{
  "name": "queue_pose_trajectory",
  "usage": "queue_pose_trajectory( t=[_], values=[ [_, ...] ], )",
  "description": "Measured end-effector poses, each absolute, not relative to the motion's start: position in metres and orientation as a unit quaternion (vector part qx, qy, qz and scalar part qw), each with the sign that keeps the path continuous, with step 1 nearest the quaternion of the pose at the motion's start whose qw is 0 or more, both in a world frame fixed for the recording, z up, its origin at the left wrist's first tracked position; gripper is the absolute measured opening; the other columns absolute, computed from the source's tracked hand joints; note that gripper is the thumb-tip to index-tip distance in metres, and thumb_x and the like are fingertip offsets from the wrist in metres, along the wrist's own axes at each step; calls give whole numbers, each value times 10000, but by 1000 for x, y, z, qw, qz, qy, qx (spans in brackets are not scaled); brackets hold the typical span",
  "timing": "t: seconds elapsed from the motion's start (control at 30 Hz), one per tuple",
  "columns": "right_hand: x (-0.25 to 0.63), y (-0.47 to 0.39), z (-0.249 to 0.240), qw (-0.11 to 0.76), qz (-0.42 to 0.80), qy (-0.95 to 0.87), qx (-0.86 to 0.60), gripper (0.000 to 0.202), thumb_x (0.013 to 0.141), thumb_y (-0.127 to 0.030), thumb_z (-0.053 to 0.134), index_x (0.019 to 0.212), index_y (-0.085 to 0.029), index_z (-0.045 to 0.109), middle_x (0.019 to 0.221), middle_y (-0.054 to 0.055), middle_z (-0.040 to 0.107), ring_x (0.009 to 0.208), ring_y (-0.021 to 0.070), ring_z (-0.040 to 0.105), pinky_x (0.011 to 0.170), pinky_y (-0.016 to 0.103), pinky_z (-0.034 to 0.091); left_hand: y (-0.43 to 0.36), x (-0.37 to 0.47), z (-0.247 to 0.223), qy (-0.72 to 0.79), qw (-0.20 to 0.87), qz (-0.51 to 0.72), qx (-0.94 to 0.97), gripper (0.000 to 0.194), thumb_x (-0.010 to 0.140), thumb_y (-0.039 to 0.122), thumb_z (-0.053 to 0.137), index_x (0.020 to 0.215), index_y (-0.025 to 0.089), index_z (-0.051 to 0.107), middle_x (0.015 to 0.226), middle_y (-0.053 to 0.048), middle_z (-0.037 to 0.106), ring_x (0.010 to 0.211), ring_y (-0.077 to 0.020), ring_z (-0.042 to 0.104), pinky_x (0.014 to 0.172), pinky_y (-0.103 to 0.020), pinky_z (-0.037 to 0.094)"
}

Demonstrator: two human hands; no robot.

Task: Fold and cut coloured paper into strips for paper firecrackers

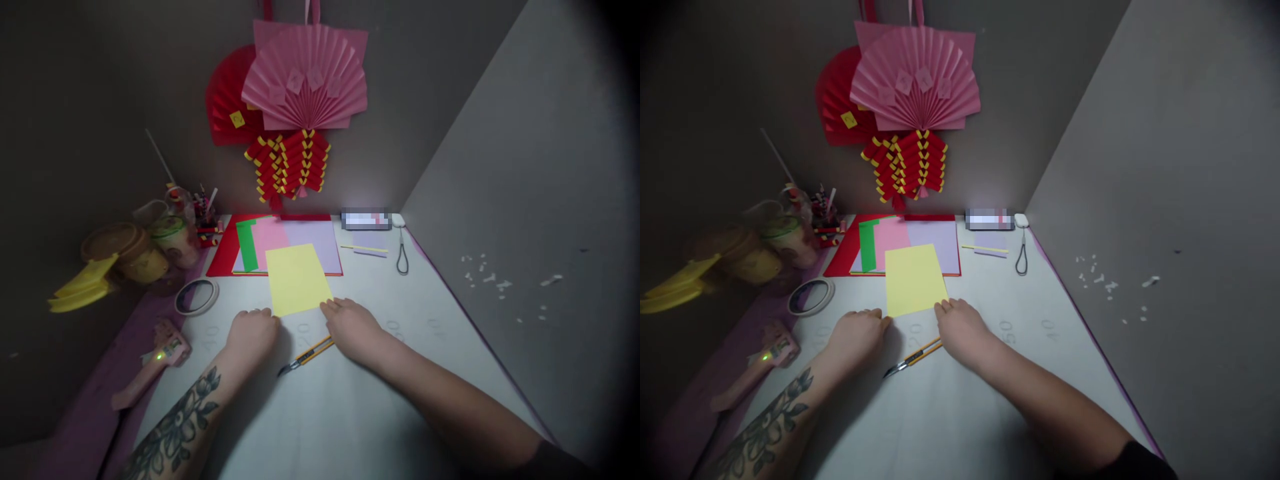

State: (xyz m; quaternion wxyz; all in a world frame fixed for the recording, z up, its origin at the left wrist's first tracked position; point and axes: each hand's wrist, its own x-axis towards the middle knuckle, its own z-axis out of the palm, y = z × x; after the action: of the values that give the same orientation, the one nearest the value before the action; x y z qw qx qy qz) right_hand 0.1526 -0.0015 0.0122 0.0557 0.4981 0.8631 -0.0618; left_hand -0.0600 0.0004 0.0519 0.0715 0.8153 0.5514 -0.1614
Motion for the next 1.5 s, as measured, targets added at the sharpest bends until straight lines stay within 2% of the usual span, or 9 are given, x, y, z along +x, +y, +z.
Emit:
queue_pose_trajectory(
  t=[0.13, 0.33, 0.47, 0.6, 0.9, 1.07, 1.2, 1.4, 1.5],
  values=[
    [144, -3, 17, 84, -50, 857, 507, 552, 832, -113, 449, 1380, -178, 445, 1128, 176, 640, 1034, 290, 589, 895, 410, 383, -8, -47, 43, 530, 56, -73, 843, 246, 833, 135, 421, 856, 140, 666, 869, -133, 643, 861, -254, 611, 745, -366, 447],
    [131, -6, 21, 128, -76, 846, 512, 558, 865, -172, 475, 1418, -168, 398, 1165, 246, 616, 1207, 332, 492, 958, 468, 307, -28, -21, 27, 491, 156, -9, 857, 343, 916, 265, 357, 1221, 176, 486, 1097, -99, 643, 807, -201, 655, 651, -296, 484],
    [131, -7, 22, 111, -81, 850, 509, 573, 847, -217, 541, 1401, -145, 414, 1110, 240, 641, 1187, 337, 502, 933, 453, 318, -29, -18, 22, 515, 155, -34, 842, 425, 929, 372, 348, 1287, 157, 425, 1397, -172, 464, 868, -215, 670, 687, -310, 508],
    [130, -7, 24, 130, -79, 851, 503, 572, 858, -217, 523, 1412, -144, 399, 1086, 243, 648, 1192, 340, 498, 926, 452, 320, -26, -19, 19, 525, 144, -76, 835, 450, 930, 384, 328, 1289, 137, 438, 1478, -196, 349, 838, -224, 685, 693, -333, 518],
    [139, -8, 17, 122, -55, 840, 526, 527, 853, -99, 400, 1379, -100, 439, 1307, 236, 530, 1169, 301, 523, 897, 412, 369, -30, -20, 25, 587, 113, -149, 787, 436, 913, 449, 388, 1180, 138, 537, 1453, -243, 361, 821, -304, 692, 629, -402, 534],
    [145, -6, 16, 132, -36, 827, 546, 528, 838, -77, 399, 1361, -61, 467, 1379, 211, 473, 1140, 346, 540, 974, 453, 340, -30, -23, 32, 607, 110, -161, 771, 435, 908, 459, 382, 1113, 116, 554, 1376, -286, 431, 781, -312, 692, 619, -407, 529],
    [147, -5, 15, 132, -40, 816, 561, 502, 855, -86, 402, 1349, -41, 482, 1371, 212, 482, 1220, 381, 474, 1001, 469, 332, -29, -22, 37, 616, 111, -171, 761, 378, 913, 391, 359, 1081, 112, 550, 1227, -260, 548, 768, -301, 688, 617, -383, 525],
    [147, -4, 14, 127, -22, 808, 575, 443, 864, -65, 401, 1284, -1, 526, 1319, 242, 517, 1257, 342, 438, 977, 451, 355, -22, -30, 38, 596, 100, -160, 781, 289, 918, 206, 325, 1089, 116, 540, 1005, -177, 627, 775, -284, 685, 629, -375, 518],
    [150, -1, 15, 110, -19, 817, 566, 388, 856, -65, 416, 1202, -22, 587, 1247, 234, 570, 1214, 314, 475, 925, 415, 383, -14, -37, 36, 575, 70, -138, 803, 357, 883, 106, 330, 1186, 149, 514, 884, -115, 627, 771, -278, 677, 617, -366, 511]
  ],
)
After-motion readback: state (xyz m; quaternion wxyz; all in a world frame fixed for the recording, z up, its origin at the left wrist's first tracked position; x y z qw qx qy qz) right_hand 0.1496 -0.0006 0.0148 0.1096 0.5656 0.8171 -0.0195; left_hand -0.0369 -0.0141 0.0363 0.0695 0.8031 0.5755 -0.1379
